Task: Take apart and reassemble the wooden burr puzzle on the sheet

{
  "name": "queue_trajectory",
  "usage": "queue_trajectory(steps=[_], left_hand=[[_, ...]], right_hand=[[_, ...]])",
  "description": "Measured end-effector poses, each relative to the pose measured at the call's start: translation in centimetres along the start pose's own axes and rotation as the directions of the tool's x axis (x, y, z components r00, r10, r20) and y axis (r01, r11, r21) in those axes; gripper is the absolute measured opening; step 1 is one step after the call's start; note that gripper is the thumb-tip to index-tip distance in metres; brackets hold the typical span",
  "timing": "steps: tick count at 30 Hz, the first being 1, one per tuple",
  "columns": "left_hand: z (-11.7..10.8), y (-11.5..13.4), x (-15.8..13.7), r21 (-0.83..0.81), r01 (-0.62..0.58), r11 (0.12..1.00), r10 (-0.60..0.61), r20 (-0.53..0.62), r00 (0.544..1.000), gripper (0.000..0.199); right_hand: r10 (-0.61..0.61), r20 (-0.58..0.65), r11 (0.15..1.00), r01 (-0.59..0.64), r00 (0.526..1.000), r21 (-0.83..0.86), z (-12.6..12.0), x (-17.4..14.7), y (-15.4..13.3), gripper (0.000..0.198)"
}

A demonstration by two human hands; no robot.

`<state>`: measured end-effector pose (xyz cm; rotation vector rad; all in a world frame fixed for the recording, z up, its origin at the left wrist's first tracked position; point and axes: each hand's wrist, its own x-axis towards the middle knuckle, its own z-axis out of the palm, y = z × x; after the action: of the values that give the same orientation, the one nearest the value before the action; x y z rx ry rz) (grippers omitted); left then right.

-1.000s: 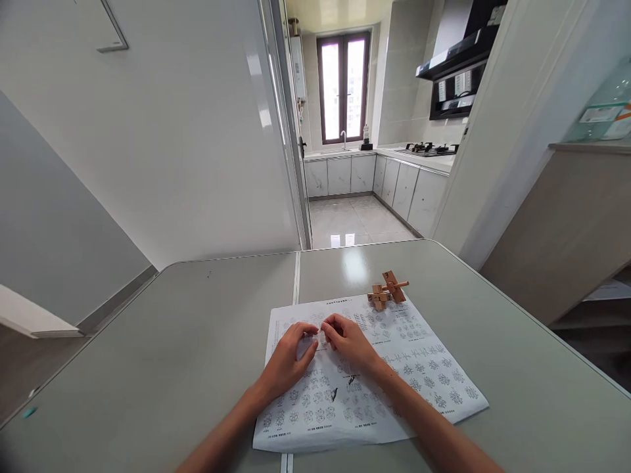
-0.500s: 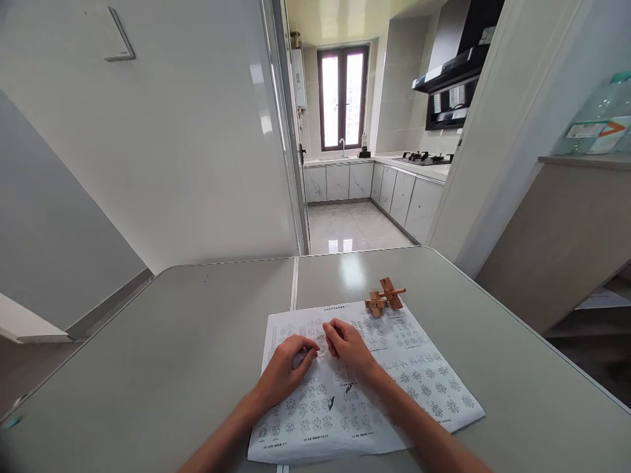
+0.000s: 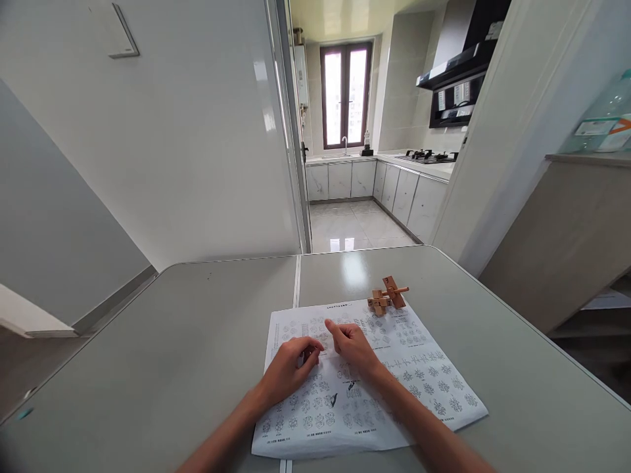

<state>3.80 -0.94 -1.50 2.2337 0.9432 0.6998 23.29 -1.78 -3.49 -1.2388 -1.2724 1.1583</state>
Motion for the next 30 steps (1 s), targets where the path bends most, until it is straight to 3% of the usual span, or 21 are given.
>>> queue_trajectory(steps=[18,27,30], left_hand=[[0.1,0.1,-0.1,0.015,0.02,1.0,-0.02,0.017,1.0,0.019],[0.3,-0.1,-0.1,0.013,0.016,1.0,-0.016,0.021,1.0,0.019],[0.2,-0.1,0.0,0.024,0.016,1.0,-0.017,0.024,1.0,0.02]], right_hand=[[-0.014,-0.08,0.997,0.019,0.997,0.072,-0.5,-0.1,0.6,0.063],[-0.071,-0.183,0.992,0.088,0.981,0.09,-1.7,0.4,0.6,0.062],[-0.148,-0.273,0.987,0.161,0.951,0.025,-2.2,0.2,0.2,0.062]])
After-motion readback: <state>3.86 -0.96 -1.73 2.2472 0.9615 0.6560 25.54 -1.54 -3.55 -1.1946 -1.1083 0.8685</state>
